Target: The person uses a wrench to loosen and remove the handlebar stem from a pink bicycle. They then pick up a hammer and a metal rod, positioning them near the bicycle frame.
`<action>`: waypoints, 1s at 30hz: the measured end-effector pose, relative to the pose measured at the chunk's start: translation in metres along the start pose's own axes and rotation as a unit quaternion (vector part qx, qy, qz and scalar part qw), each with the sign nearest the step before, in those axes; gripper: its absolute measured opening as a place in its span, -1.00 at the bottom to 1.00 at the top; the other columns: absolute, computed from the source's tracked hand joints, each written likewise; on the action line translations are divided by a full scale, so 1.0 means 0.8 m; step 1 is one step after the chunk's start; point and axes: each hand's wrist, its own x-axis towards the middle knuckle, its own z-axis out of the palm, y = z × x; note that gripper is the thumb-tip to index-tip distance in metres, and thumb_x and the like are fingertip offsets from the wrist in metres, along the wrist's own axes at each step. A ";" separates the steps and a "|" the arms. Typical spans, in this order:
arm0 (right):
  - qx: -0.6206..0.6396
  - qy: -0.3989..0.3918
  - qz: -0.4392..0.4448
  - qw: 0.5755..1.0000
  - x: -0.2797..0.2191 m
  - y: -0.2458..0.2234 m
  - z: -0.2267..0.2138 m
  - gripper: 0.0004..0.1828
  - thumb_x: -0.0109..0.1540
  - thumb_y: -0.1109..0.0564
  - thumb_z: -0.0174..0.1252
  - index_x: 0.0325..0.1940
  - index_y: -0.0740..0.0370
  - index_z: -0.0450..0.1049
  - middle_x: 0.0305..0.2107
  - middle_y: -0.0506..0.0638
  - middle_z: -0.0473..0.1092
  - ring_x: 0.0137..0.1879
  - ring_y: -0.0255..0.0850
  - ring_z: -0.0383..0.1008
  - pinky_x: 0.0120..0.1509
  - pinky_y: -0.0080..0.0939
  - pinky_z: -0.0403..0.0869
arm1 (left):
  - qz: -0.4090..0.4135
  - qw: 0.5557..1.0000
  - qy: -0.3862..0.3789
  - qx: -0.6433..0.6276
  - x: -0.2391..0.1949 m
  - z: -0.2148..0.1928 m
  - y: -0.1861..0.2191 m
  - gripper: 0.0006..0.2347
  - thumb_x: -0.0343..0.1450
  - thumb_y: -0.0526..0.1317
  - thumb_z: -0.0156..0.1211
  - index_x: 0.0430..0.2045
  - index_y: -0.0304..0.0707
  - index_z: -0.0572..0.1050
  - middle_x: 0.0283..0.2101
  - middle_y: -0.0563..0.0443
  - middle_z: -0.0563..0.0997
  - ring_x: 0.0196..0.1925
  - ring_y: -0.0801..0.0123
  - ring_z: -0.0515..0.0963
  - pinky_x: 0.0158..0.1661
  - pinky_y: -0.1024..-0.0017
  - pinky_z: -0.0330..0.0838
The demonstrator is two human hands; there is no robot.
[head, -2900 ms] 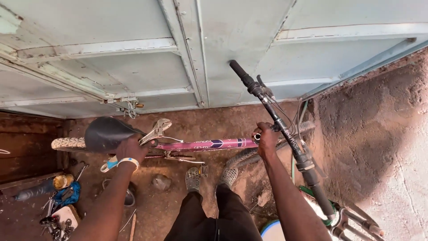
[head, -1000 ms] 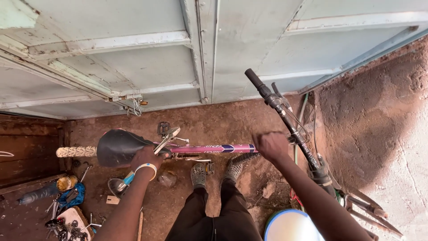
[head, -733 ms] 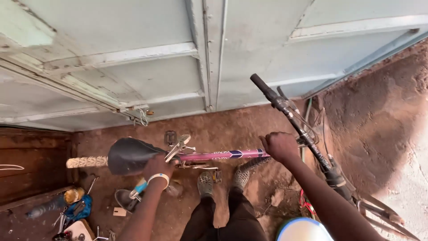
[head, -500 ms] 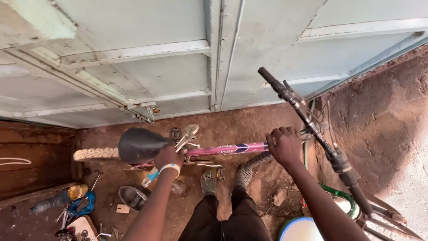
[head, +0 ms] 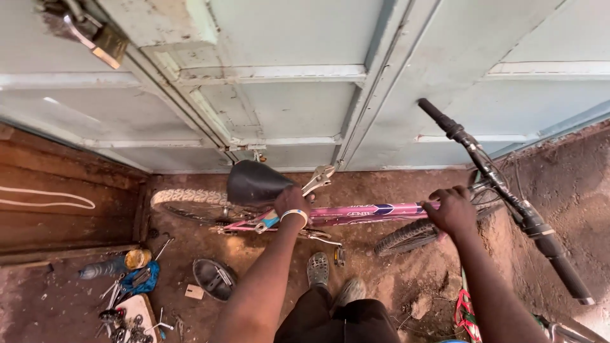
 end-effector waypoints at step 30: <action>0.801 -0.470 0.193 0.317 -0.596 -0.479 -0.005 -0.19 0.28 -0.42 -0.07 0.39 0.18 0.31 0.23 0.26 0.36 0.24 0.12 0.39 0.37 0.11 0.29 | -0.075 0.772 -0.136 -0.617 -0.688 -0.080 -0.354 -0.79 0.53 -0.09 0.05 -0.39 -0.24 0.36 -0.64 -0.11 0.46 -0.78 0.37 0.33 -0.72 0.51 0.19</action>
